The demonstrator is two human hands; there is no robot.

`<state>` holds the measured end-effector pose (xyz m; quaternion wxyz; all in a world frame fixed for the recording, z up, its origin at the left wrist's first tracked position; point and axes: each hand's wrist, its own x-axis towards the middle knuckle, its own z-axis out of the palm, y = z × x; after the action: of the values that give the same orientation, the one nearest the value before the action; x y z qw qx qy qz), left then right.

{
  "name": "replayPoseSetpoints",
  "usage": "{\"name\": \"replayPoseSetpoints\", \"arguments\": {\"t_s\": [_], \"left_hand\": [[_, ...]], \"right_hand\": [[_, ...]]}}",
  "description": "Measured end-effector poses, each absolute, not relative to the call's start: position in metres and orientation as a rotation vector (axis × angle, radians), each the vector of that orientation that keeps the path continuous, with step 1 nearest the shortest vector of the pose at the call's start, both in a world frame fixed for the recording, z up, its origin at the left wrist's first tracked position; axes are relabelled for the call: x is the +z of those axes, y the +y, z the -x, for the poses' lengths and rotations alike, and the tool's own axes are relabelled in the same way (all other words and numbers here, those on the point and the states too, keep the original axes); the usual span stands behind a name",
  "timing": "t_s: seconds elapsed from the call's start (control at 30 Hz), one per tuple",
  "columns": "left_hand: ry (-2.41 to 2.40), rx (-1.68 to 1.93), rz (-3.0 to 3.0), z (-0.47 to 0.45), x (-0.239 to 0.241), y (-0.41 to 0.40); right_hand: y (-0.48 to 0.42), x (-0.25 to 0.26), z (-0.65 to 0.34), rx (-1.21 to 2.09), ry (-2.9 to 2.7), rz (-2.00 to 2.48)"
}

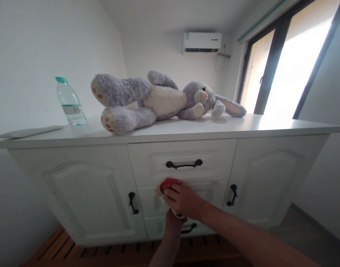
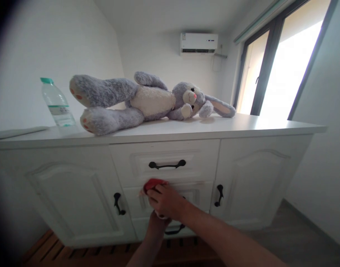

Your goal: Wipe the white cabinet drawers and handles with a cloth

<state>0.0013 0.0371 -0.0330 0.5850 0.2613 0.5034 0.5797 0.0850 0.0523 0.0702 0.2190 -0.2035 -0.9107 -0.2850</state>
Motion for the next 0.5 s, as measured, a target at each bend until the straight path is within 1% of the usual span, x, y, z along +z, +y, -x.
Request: {"name": "replayPoseSetpoints", "arguments": {"t_s": [0.07, 0.13, 0.27, 0.37, 0.5], "left_hand": [[1.103, 1.322, -0.605, -0.002, -0.036, 0.032], [1.069, 1.317, -0.600, 0.000, -0.034, 0.028], [1.090, 1.312, -0.562, 0.001, -0.027, 0.023], [1.088, 1.321, -0.541, 0.001, -0.023, 0.022], [1.081, 1.333, -0.527, -0.001, -0.022, 0.021]], "right_hand": [[0.045, 0.072, -0.130, -0.820, -2.485, 0.634], [0.038, 0.073, -0.178, -0.931, -2.459, 0.659], [0.025, 0.065, -0.265, -1.061, -2.428, 0.759], [0.020, 0.043, -0.298, -1.048, -2.420, 0.852], [0.020, -0.009, -0.294, -1.012, -2.493, 0.834]]}}
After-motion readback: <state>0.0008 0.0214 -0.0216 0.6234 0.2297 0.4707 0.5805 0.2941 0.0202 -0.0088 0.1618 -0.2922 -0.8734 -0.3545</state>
